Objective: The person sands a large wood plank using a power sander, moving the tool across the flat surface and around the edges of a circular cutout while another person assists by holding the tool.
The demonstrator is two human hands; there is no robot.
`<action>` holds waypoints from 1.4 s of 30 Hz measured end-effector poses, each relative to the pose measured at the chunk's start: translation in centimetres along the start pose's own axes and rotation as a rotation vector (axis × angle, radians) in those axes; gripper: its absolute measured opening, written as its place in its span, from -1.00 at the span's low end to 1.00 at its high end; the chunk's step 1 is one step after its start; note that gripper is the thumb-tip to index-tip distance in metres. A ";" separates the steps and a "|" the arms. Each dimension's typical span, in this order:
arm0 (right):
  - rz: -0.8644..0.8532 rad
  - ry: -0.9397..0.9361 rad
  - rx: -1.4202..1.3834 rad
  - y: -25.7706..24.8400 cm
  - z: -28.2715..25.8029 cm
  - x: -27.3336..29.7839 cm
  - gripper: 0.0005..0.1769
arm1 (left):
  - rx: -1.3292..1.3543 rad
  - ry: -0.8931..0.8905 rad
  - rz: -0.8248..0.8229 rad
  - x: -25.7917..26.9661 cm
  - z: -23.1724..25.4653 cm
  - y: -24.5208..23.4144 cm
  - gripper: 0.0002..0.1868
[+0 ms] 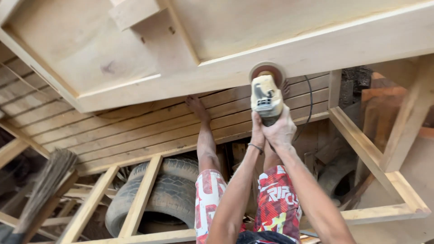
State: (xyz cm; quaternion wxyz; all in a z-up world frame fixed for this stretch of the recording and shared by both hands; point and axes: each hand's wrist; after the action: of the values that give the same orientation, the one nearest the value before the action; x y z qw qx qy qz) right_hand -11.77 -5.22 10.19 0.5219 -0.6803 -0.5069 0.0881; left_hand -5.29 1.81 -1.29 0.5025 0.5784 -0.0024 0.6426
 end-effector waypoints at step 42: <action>-0.363 0.376 0.387 1.4 -17.6 -3.9 -0.02 | -0.170 -0.180 0.174 -2.4 16.1 5.3 -0.35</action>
State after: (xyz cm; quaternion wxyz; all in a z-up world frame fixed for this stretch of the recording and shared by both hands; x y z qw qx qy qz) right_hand -1.36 -19.15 15.23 0.7333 -0.4713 -0.4885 -0.0388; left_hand 2.82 -11.74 5.31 0.4899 0.5865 -0.1518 0.6268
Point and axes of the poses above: each hand's wrist, its own x-axis away from the middle knuckle, its own y-axis out of the palm, z = x × y, and after that the axes turned 5 degrees about y, right-handed
